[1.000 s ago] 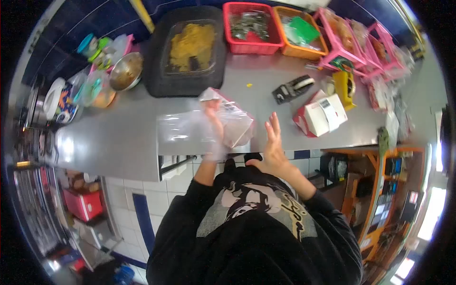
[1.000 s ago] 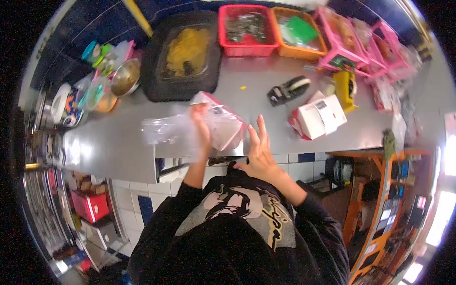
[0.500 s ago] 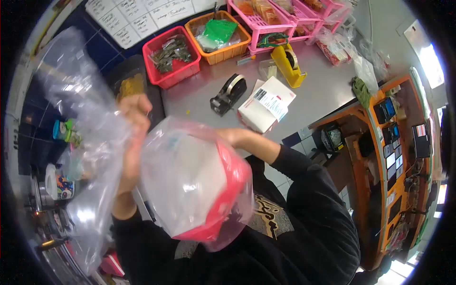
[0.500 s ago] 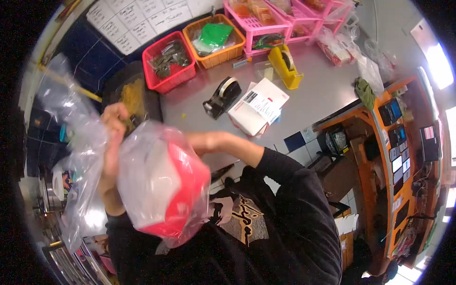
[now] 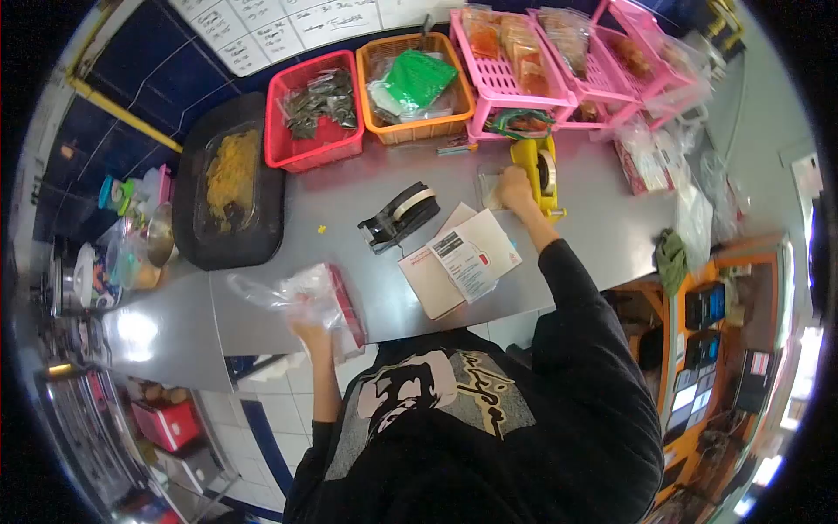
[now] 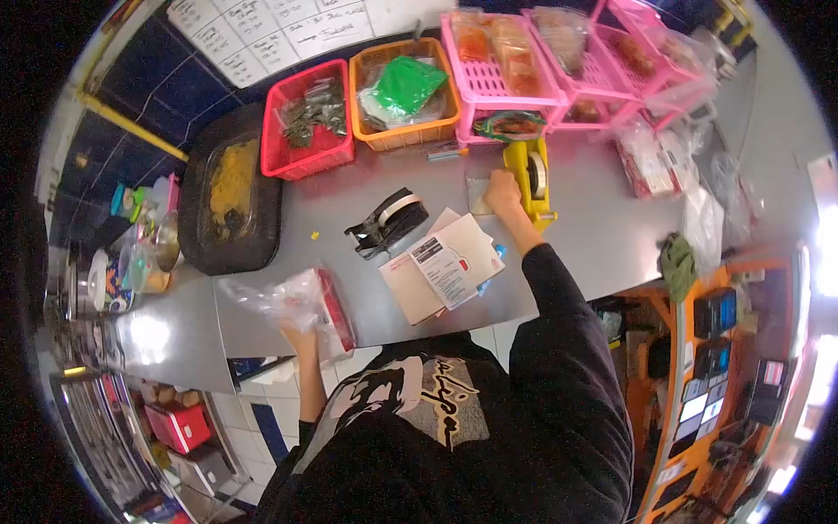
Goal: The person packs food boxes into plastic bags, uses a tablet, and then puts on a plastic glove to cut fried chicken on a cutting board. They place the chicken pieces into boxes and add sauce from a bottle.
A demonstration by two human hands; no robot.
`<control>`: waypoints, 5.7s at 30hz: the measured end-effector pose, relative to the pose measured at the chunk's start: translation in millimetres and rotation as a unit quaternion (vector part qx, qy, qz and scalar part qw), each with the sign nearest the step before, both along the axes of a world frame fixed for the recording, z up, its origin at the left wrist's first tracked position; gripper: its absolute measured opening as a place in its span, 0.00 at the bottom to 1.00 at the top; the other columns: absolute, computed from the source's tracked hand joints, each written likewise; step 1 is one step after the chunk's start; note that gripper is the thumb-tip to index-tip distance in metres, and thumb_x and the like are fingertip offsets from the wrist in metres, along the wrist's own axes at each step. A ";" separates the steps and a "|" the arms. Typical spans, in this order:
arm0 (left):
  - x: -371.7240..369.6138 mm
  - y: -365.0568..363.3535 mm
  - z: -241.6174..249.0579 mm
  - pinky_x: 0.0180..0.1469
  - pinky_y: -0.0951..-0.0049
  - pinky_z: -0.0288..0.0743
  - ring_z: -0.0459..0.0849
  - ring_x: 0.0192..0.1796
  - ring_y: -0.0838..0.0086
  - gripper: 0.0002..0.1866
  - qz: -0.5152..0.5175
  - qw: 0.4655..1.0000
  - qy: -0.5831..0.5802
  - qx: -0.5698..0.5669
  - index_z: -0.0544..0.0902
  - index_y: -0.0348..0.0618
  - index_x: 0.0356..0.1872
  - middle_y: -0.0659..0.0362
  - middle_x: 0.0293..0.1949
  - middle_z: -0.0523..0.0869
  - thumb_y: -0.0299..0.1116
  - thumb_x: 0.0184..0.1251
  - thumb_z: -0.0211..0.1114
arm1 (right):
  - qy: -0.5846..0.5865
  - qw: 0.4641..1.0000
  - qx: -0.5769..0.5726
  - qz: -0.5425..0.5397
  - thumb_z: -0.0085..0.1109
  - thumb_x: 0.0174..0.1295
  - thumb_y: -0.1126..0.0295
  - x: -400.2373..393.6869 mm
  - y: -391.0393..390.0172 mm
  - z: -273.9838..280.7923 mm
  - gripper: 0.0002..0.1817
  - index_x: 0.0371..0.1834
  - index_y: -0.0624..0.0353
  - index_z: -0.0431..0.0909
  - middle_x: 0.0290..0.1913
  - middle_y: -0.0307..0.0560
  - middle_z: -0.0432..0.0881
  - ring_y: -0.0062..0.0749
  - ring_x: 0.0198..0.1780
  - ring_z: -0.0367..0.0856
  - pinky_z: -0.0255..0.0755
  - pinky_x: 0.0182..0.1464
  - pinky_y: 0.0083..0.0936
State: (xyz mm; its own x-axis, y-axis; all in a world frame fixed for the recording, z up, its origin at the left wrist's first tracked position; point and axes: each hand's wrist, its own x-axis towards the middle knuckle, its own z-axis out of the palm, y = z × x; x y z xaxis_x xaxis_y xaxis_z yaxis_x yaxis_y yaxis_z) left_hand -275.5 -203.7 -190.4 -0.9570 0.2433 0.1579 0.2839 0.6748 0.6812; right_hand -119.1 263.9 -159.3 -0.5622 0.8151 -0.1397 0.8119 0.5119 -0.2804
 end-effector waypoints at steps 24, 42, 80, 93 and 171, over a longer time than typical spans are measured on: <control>-13.4 -27.3 126.2 0.40 0.71 0.73 0.79 0.39 0.65 0.07 -0.308 0.949 0.070 0.019 0.82 0.43 0.29 0.58 0.33 0.83 0.27 0.46 0.62 | 0.606 0.625 -0.491 0.017 0.56 0.60 0.79 -56.6 -297.3 119.2 0.05 0.38 0.65 0.73 0.39 0.49 0.81 0.29 0.39 0.81 0.77 0.44 0.25; -52.4 -38.4 153.2 0.26 0.67 0.73 0.81 0.21 0.66 0.07 -0.334 0.937 -0.095 -0.031 0.81 0.34 0.27 0.50 0.19 0.81 0.27 0.46 0.64 | 0.509 0.724 -0.433 0.168 0.58 0.53 0.86 -80.8 -381.3 51.4 0.07 0.34 0.66 0.80 0.38 0.45 0.81 0.24 0.40 0.79 0.75 0.43 0.21; -65.6 -40.5 113.2 0.38 0.70 0.82 0.85 0.38 0.66 0.16 -0.200 0.809 -0.500 0.234 0.76 0.36 0.45 0.53 0.38 0.83 0.29 0.56 0.67 | 0.511 0.775 -0.104 0.356 0.60 0.51 0.84 -93.4 -381.2 52.8 0.11 0.38 0.64 0.78 0.37 0.49 0.82 0.37 0.40 0.82 0.77 0.43 0.24; -55.9 -43.3 71.1 0.47 0.69 0.71 0.78 0.42 0.62 0.13 -0.414 0.899 -0.115 0.088 0.75 0.42 0.43 0.52 0.38 0.80 0.25 0.56 0.53 | 0.542 0.694 -0.468 0.071 0.49 0.56 0.89 -97.6 -391.8 36.0 0.08 0.33 0.63 0.69 0.34 0.40 0.74 0.24 0.37 0.77 0.74 0.43 0.23; 335.6 408.6 197.0 0.59 0.62 0.64 0.78 0.53 0.67 0.21 -0.803 0.576 0.032 0.150 0.74 0.49 0.52 0.62 0.46 0.80 0.40 0.58 0.66 | 0.495 0.821 -0.238 0.157 0.66 0.49 0.78 371.7 -7.6 309.8 0.06 0.26 0.64 0.76 0.24 0.47 0.80 0.25 0.24 0.75 0.67 0.27 0.20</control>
